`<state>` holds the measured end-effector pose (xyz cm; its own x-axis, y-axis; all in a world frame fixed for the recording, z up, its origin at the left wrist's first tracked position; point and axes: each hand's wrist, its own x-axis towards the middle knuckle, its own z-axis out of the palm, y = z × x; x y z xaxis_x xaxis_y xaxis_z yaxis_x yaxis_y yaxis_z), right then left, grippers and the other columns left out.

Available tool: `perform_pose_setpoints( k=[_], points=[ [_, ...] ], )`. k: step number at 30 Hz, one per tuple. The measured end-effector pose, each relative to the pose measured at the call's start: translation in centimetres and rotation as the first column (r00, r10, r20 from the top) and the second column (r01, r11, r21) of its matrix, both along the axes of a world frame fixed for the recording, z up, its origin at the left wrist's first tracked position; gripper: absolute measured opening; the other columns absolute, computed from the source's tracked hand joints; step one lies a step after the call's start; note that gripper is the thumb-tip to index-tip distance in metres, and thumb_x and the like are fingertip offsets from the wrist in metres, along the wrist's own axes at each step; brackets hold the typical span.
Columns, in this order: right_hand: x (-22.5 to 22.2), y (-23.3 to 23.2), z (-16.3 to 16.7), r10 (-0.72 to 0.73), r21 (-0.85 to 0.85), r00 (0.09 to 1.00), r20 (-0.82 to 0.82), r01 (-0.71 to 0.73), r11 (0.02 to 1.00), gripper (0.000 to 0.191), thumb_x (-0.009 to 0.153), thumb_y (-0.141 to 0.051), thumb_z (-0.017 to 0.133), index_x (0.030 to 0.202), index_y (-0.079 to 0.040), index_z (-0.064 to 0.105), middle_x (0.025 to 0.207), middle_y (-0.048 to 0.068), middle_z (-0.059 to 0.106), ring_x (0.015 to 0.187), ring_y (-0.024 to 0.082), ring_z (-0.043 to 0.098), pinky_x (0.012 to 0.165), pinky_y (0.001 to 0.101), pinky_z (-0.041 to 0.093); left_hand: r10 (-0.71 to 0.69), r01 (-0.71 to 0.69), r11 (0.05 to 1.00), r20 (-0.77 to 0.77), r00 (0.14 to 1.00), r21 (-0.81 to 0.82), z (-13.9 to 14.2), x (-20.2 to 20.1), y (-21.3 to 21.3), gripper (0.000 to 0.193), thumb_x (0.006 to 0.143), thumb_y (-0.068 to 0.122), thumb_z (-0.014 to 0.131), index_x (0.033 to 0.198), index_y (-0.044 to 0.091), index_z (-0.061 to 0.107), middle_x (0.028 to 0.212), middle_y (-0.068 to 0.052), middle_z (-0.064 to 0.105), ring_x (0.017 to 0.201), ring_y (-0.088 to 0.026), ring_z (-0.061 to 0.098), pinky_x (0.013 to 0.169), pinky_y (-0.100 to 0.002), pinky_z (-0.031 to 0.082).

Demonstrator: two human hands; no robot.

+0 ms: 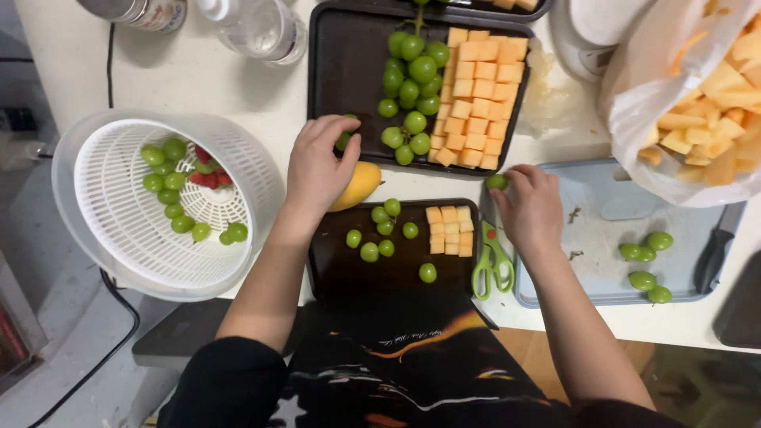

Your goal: The person arranges green grapes and cubed melon on black trays, using shears to cut grape stems and placing the fruit into neat rows. The person then moves to a second station and places small red decorations onto individual pastries on metal trays.

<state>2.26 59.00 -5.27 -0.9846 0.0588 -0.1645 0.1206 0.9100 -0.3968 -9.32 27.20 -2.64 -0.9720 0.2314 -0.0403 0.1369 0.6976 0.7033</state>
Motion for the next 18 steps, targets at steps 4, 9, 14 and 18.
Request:
perform_pose_setpoints(
  k=[4,9,14,18],
  points=[
    [0.9,-0.3,1.0,-0.14,-0.101,0.99,-0.005,0.139,0.985,0.031,0.089,-0.014,0.085,0.114,-0.005,0.069,0.11,0.01,0.069,0.098,0.03,0.061,0.085,0.0426,0.052,-0.013,-0.002,0.99,-0.107,0.994,-0.141,-1.5,-0.9,-0.3,0.022,0.091,0.012,0.073,0.112,0.006,0.072,0.115,-0.009,0.07,0.107,-0.031,0.064,0.094,-0.042,0.049],
    [-1.6,-3.3,2.7,-0.135,-0.482,0.988,-0.077,0.081,0.872,0.03,0.089,-0.009,0.083,0.112,-0.005,0.065,0.113,0.009,0.066,0.089,0.022,0.067,0.075,0.0353,0.057,0.061,-0.06,0.961,-0.003,0.998,-0.269,-3.3,-2.3,0.0,0.037,0.084,0.015,0.08,0.117,0.003,0.069,0.114,-0.015,0.065,0.105,-0.036,0.062,0.09,-0.044,0.05],
    [-8.1,-6.1,2.4,0.157,-0.344,0.972,-0.177,-0.21,0.915,0.034,0.083,-0.008,0.086,0.111,-0.007,0.066,0.117,0.01,0.063,0.098,0.027,0.066,0.081,0.037,0.056,0.05,-0.03,0.978,0.089,0.995,-0.208,-3.4,-2.7,0.1,0.032,0.086,0.013,0.079,0.116,0.005,0.07,0.111,-0.014,0.069,0.105,-0.035,0.065,0.091,-0.044,0.052],
    [-11.1,-7.1,2.1,0.364,0.013,0.906,-0.216,-0.37,0.929,0.039,0.071,-0.012,0.087,0.105,-0.011,0.069,0.109,0.005,0.065,0.101,0.029,0.06,0.088,0.041,0.049,-0.058,0.059,0.998,0.061,0.996,-0.005,-3.0,-1.9,0.9,0.033,0.084,0.013,0.081,0.114,0.006,0.069,0.11,-0.012,0.07,0.104,-0.032,0.066,0.094,-0.042,0.053]
  ],
)
